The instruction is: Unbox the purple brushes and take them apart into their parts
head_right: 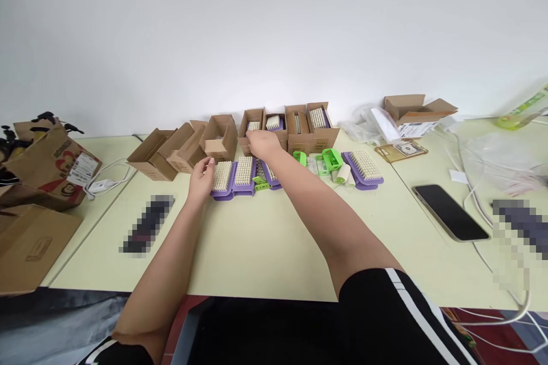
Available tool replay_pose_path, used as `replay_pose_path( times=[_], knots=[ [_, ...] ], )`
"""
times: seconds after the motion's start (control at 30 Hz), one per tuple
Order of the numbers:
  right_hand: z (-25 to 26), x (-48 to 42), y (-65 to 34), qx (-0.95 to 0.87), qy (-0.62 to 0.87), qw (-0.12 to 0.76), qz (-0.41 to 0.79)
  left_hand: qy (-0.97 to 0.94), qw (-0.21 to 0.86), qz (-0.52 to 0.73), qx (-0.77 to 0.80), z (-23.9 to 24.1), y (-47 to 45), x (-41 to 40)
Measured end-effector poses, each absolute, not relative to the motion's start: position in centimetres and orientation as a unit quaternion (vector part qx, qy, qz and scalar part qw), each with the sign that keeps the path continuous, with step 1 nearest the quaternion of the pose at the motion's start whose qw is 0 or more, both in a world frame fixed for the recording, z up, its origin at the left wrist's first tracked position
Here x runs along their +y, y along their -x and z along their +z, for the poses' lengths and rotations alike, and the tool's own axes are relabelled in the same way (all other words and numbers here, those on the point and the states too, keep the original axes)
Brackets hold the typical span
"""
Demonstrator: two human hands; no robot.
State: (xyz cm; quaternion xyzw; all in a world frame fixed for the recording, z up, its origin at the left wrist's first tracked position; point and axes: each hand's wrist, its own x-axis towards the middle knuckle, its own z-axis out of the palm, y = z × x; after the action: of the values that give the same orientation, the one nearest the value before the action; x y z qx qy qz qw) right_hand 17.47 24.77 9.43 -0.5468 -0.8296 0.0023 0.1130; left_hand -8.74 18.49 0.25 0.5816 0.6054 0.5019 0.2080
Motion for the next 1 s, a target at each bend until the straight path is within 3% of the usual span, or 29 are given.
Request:
replay_pose_path(
  times=[0.3,0.57,1.0],
  knots=[
    [9.1,25.7,-17.5,-0.838,0.533,0.111,-0.023,-0.618,0.148,0.512,0.577,1.0,8.2,17.7],
    [12.6,24.9,-18.4,-0.832,0.524,0.168,-0.066,-0.666,0.081,0.509,0.539,3.4,6.4,15.1],
    [13.4,22.5,-20.1,-0.800,0.526,0.262,-0.123,-0.755,0.197,0.507,0.367,3.8,1.1,10.9]
  ],
)
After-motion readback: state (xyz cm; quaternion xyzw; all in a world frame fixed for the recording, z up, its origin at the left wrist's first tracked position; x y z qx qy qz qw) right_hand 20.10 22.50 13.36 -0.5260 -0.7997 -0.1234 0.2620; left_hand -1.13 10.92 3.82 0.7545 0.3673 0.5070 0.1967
